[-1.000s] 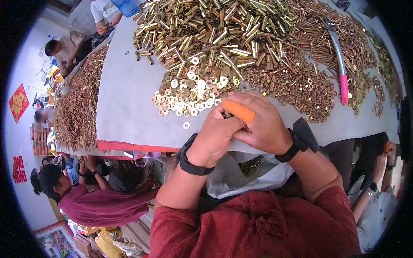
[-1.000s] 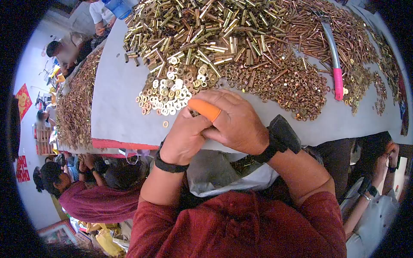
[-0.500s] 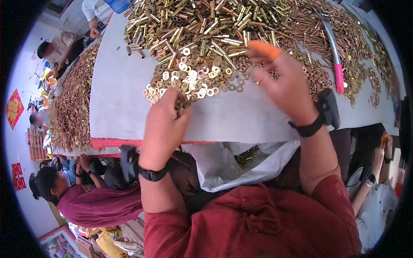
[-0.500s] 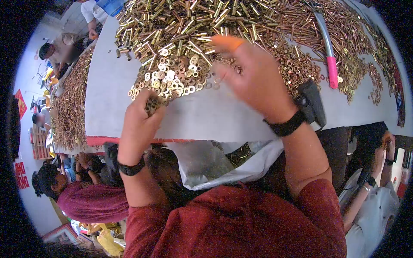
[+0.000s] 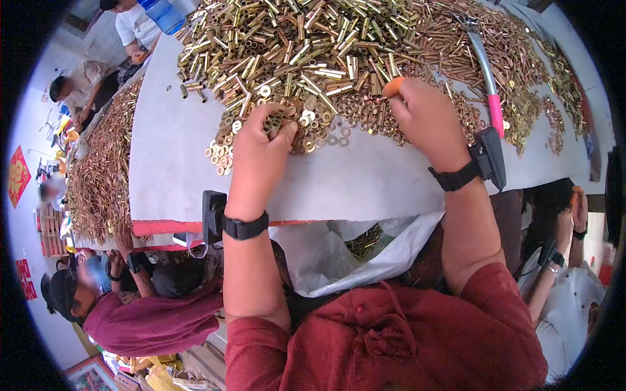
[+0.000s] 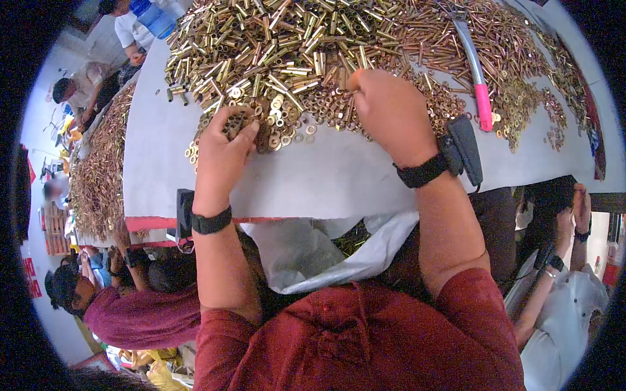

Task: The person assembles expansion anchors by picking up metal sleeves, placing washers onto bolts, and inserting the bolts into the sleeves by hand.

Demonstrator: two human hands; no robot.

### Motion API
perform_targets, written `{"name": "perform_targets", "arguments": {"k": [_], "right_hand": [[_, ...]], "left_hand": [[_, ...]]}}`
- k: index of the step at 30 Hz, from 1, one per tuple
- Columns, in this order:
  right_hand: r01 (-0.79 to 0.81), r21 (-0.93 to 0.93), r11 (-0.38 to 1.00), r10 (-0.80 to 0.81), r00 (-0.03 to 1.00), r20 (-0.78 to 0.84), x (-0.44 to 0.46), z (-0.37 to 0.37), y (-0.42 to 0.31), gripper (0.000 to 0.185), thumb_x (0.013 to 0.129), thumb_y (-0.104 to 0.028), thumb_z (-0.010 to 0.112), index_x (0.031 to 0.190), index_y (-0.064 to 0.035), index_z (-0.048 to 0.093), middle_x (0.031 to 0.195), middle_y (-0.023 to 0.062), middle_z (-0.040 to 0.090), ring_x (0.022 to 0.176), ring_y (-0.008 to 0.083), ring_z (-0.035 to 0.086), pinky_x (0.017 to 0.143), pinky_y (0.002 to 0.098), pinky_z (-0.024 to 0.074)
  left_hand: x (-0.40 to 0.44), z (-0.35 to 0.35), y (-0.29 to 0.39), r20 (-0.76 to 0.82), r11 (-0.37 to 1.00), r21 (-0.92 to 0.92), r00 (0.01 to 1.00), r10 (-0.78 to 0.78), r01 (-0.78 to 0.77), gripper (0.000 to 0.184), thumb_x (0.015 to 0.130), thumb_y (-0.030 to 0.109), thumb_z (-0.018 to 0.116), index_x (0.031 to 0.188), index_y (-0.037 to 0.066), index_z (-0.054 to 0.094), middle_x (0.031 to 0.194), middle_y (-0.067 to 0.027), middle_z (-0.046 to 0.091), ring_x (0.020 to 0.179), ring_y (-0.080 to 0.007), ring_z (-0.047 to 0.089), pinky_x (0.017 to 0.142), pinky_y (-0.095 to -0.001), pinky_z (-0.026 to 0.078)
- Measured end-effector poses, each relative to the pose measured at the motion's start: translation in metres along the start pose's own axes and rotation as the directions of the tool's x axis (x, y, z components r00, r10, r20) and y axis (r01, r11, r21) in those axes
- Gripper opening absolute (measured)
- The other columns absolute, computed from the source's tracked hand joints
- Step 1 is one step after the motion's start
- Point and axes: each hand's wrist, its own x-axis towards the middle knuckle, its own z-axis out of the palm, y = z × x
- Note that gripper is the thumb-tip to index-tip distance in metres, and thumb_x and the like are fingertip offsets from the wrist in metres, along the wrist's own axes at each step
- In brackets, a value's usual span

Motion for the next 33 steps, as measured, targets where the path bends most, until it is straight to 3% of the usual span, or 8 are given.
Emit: {"name": "perform_targets", "arguments": {"k": [3, 5, 17, 19, 21, 23, 30, 33], "right_hand": [[0.099, -0.157, 0.983, -0.094, 0.995, 0.045, -0.004, 0.005, -0.001, 0.021, 0.080, -0.009, 0.064, 0.101, -0.0079, 0.063, 0.091, 0.0125, 0.061, 0.088, 0.0338, 0.062, 0.075, 0.0451, 0.0506], [0.150, -0.207, 0.967, -0.140, 0.988, 0.064, -0.005, 0.008, -0.004, 0.024, 0.078, -0.008, 0.065, 0.102, -0.0089, 0.062, 0.093, 0.0118, 0.058, 0.088, 0.0337, 0.060, 0.075, 0.0453, 0.0501], [0.053, -0.028, 0.998, -0.055, 0.993, -0.101, 0.009, 0.031, -0.009, 0.017, 0.082, -0.014, 0.069, 0.096, -0.0071, 0.065, 0.088, 0.0111, 0.061, 0.081, 0.0297, 0.063, 0.070, 0.0391, 0.0512], [-0.182, 0.291, 0.939, 0.186, 0.982, 0.013, 0.011, 0.026, -0.021, 0.018, 0.085, -0.015, 0.068, 0.101, -0.0049, 0.065, 0.088, 0.0093, 0.066, 0.072, 0.0215, 0.064, 0.066, 0.0331, 0.0515], [-0.194, 0.445, 0.874, 0.185, 0.981, 0.064, 0.008, 0.029, -0.032, 0.021, 0.088, -0.015, 0.067, 0.105, -0.0032, 0.065, 0.086, 0.0077, 0.069, 0.066, 0.0139, 0.063, 0.062, 0.0290, 0.0504], [-0.259, 0.776, 0.575, 0.169, 0.966, 0.196, 0.002, 0.041, -0.044, 0.024, 0.088, -0.016, 0.068, 0.107, -0.0038, 0.063, 0.081, 0.0059, 0.069, 0.065, 0.0111, 0.061, 0.060, 0.0288, 0.0497], [-0.219, 0.682, 0.698, 0.034, 0.961, 0.275, -0.020, 0.059, -0.075, 0.044, 0.087, -0.018, 0.068, 0.127, -0.0100, 0.053, 0.072, 0.0121, 0.063, 0.064, 0.0274, 0.064, 0.057, 0.0384, 0.0492], [-0.032, 0.522, 0.852, -0.130, 0.954, 0.271, -0.021, 0.054, -0.075, 0.053, 0.087, -0.011, 0.068, 0.136, -0.0104, 0.049, 0.084, 0.0074, 0.065, 0.072, 0.0188, 0.065, 0.065, 0.0303, 0.0494]], "left_hand": [[-0.008, -0.005, 0.000, 0.063, 0.996, -0.062, 0.996, -0.066, 0.070, 0.032, 0.089, 0.009, 0.067, 0.120, 0.006, 0.062, 0.078, -0.0006, 0.065, 0.062, -0.0064, 0.055, 0.054, -0.0246, 0.044], [-0.013, -0.004, -0.006, 0.170, 0.916, -0.364, 0.979, -0.110, 0.166, 0.028, 0.091, 0.009, 0.065, 0.119, 0.008, 0.061, 0.081, -0.0015, 0.067, 0.065, -0.0064, 0.056, 0.056, -0.0222, 0.044], [-0.004, -0.004, -0.011, 0.253, 0.695, -0.676, 0.963, -0.093, 0.245, 0.029, 0.093, 0.005, 0.064, 0.120, -0.002, 0.054, 0.096, -0.0120, 0.070, 0.077, -0.0158, 0.068, 0.064, -0.0258, 0.054], [-0.005, -0.006, -0.011, 0.287, 0.616, -0.731, 0.951, -0.112, 0.293, 0.029, 0.092, 0.003, 0.063, 0.120, -0.002, 0.055, 0.096, -0.0111, 0.069, 0.079, -0.0166, 0.069, 0.064, -0.0251, 0.057], [-0.007, -0.006, -0.009, 0.284, 0.571, -0.764, 0.951, -0.121, 0.301, 0.030, 0.092, 0.002, 0.063, 0.121, -0.001, 0.056, 0.096, -0.0098, 0.068, 0.081, -0.0169, 0.070, 0.064, -0.0247, 0.058], [-0.010, -0.007, -0.007, 0.308, 0.523, -0.791, 0.945, -0.107, 0.317, 0.029, 0.092, 0.002, 0.063, 0.121, 0.000, 0.056, 0.096, -0.0097, 0.068, 0.082, -0.0174, 0.070, 0.064, -0.0244, 0.058], [-0.018, -0.006, -0.009, 0.405, 0.609, -0.678, 0.900, -0.158, 0.412, 0.028, 0.090, 0.010, 0.070, 0.115, 0.002, 0.059, 0.086, -0.0032, 0.066, 0.066, -0.0090, 0.059, 0.053, -0.0210, 0.045], [-0.021, -0.006, 0.000, 0.416, 0.641, -0.642, 0.893, -0.169, 0.420, 0.025, 0.088, 0.009, 0.071, 0.110, 0.003, 0.061, 0.083, -0.0002, 0.064, 0.064, -0.0057, 0.055, 0.052, -0.0194, 0.040]]}}
